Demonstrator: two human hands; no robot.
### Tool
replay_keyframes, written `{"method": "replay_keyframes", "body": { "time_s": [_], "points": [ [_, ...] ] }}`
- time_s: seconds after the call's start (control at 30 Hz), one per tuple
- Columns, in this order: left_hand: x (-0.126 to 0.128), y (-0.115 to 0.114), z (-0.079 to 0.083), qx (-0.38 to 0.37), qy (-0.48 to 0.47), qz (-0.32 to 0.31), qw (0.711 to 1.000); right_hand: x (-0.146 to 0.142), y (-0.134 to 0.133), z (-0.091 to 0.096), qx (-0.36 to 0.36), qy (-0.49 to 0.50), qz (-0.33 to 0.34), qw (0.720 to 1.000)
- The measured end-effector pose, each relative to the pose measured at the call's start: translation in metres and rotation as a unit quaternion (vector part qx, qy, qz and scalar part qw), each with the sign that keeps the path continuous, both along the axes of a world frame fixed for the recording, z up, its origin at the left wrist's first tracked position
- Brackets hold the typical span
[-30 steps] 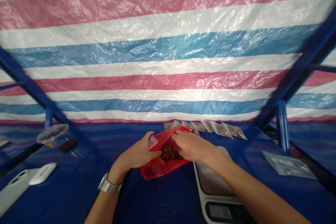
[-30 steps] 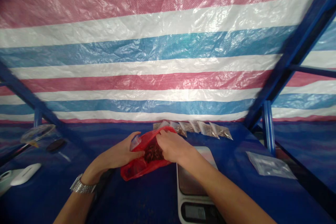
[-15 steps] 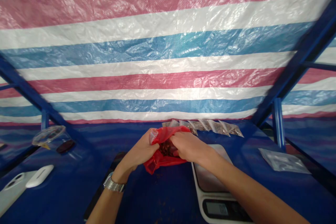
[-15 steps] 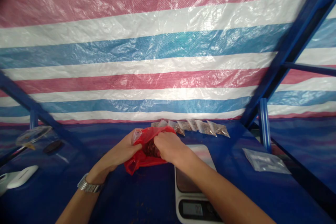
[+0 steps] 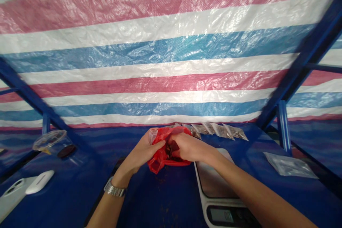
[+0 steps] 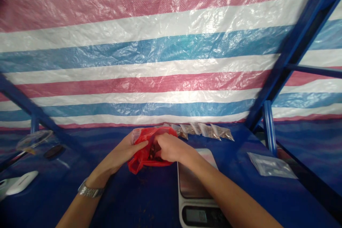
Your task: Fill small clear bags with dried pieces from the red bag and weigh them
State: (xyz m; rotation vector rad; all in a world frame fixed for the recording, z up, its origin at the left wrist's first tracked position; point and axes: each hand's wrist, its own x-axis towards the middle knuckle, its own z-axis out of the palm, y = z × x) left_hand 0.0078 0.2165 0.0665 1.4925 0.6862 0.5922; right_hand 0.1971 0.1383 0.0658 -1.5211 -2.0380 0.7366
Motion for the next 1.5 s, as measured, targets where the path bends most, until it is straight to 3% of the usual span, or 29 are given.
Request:
{"method": "replay_keyframes", "body": {
  "time_s": [0.1, 0.27, 0.43, 0.53, 0.67, 0.87, 1.07, 1.33, 1.5],
  "points": [
    [-0.008, 0.010, -0.005, 0.059, 0.014, 0.033, 0.998, 0.008, 0.002, 0.001, 0.008, 0.043, 0.030, 0.999],
    [-0.014, 0.023, -0.006, 0.143, 0.040, 0.103, 0.984, 0.022, -0.002, 0.010, -0.027, 0.163, 0.016, 0.986],
    [-0.013, 0.021, 0.003, 0.318, 0.081, 0.202, 0.923, 0.029, -0.011, 0.030, -0.060, 0.243, 0.035, 0.968],
    [-0.012, 0.014, 0.008, 0.371, 0.104, 0.187, 0.904, 0.024, -0.017, 0.046, -0.026, 0.258, 0.023, 0.966],
    [-0.009, 0.006, 0.010, 0.374, 0.113, 0.153, 0.908, 0.006, -0.021, 0.057, 0.070, 0.200, -0.030, 0.977],
    [0.002, -0.008, 0.006, 0.386, 0.103, 0.107, 0.911, -0.013, -0.022, 0.053, 0.213, 0.051, -0.052, 0.974],
    [0.006, -0.013, 0.008, 0.331, 0.056, 0.068, 0.940, -0.016, -0.020, 0.047, 0.268, -0.010, -0.049, 0.962],
    [0.007, -0.011, 0.008, 0.302, 0.033, 0.068, 0.950, -0.015, -0.019, 0.043, 0.276, -0.034, -0.030, 0.960],
    [-0.002, -0.006, 0.014, 0.288, 0.071, 0.108, 0.949, -0.010, -0.019, 0.050, 0.312, -0.023, -0.111, 0.943]
  ]
}}
